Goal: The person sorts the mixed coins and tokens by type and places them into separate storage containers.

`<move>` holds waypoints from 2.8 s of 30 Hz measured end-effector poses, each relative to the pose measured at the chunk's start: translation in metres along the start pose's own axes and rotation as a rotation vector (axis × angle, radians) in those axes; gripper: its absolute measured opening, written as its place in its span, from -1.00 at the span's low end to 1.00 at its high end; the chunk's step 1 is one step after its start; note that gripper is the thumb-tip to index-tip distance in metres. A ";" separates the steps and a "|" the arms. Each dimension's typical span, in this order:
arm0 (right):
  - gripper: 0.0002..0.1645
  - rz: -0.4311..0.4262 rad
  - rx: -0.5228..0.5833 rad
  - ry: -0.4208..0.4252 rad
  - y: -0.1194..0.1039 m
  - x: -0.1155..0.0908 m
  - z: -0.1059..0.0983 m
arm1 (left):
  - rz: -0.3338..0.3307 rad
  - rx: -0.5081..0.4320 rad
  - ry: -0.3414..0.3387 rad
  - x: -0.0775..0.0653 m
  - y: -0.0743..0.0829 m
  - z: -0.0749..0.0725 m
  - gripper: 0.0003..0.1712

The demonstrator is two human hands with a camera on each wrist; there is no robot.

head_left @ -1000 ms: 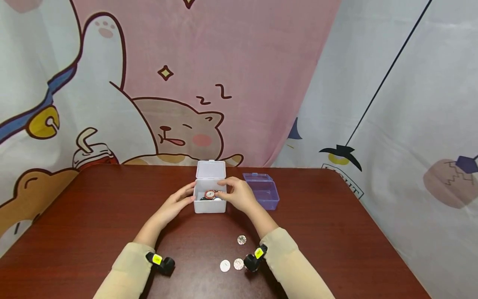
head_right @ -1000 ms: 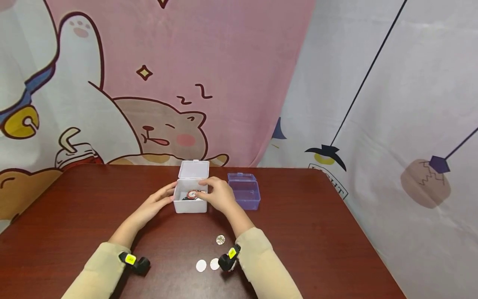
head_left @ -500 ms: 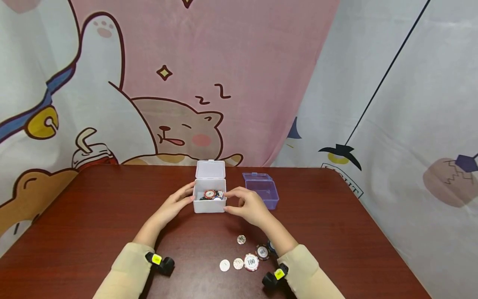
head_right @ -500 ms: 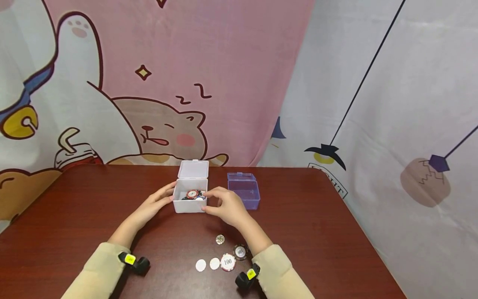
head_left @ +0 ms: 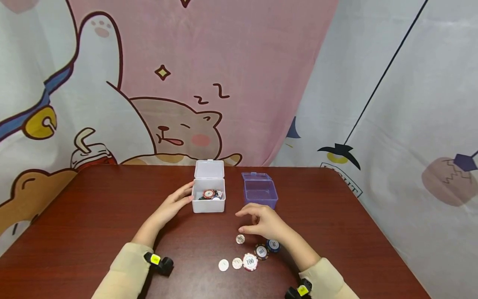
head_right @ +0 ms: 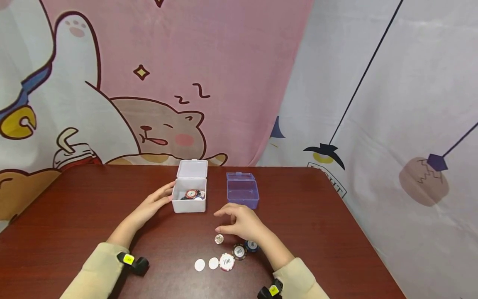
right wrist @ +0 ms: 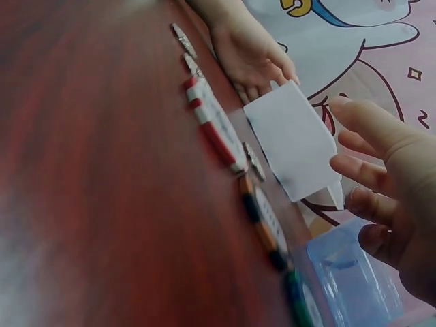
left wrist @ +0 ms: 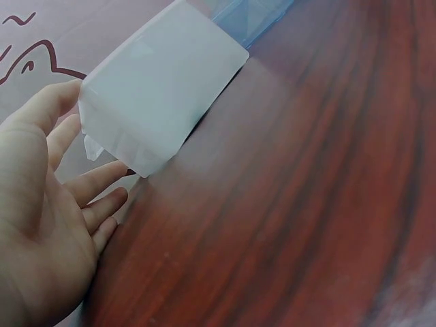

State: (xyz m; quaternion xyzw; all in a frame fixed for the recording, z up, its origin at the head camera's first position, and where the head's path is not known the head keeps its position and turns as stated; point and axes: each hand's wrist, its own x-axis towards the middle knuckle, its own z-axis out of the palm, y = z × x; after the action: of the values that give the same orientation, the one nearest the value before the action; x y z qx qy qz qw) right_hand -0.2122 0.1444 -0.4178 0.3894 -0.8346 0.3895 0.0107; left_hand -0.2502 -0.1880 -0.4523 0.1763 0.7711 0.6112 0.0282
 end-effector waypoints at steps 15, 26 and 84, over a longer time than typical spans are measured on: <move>-0.53 -0.019 0.015 -0.137 0.009 -0.032 -0.010 | -0.006 0.005 -0.003 -0.001 0.000 0.000 -0.36; -0.42 0.052 0.004 -0.257 0.010 -0.049 -0.018 | -0.023 -0.004 0.001 -0.001 -0.001 -0.001 -0.36; -0.59 -0.006 -0.006 -0.063 0.007 -0.031 -0.008 | -0.011 0.004 0.000 -0.002 -0.003 -0.001 -0.38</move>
State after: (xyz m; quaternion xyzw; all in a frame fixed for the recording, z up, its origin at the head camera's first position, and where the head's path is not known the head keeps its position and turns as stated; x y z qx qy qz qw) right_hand -0.1976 0.1719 -0.4269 0.4039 -0.8345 0.3746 -0.0133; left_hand -0.2496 -0.1904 -0.4547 0.1721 0.7731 0.6097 0.0311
